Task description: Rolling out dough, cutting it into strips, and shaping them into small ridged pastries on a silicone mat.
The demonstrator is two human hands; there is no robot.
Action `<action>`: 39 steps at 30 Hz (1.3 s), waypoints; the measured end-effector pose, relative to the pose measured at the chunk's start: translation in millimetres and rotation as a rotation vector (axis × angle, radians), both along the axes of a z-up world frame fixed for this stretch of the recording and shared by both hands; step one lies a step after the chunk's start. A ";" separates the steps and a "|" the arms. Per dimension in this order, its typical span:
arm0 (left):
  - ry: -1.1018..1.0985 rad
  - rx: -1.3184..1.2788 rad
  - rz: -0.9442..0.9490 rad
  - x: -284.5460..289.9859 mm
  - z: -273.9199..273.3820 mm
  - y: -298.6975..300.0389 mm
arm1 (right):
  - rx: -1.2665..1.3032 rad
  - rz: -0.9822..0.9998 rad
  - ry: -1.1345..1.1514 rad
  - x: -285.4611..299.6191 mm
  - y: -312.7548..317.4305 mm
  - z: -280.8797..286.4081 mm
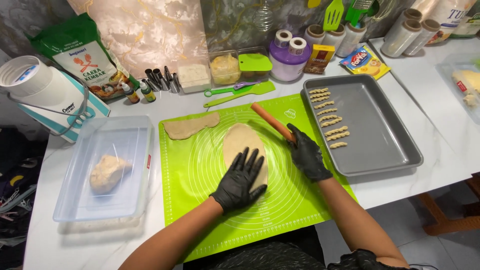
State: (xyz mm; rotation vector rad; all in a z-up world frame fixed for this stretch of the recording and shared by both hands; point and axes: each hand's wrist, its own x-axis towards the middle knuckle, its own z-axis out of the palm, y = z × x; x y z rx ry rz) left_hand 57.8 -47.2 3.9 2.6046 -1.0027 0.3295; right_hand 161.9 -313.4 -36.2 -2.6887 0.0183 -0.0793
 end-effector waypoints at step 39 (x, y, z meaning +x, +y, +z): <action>0.187 -0.037 0.275 119.4 -19.2 16.7 | -0.538 0.193 -0.867 241.6 83.3 50.9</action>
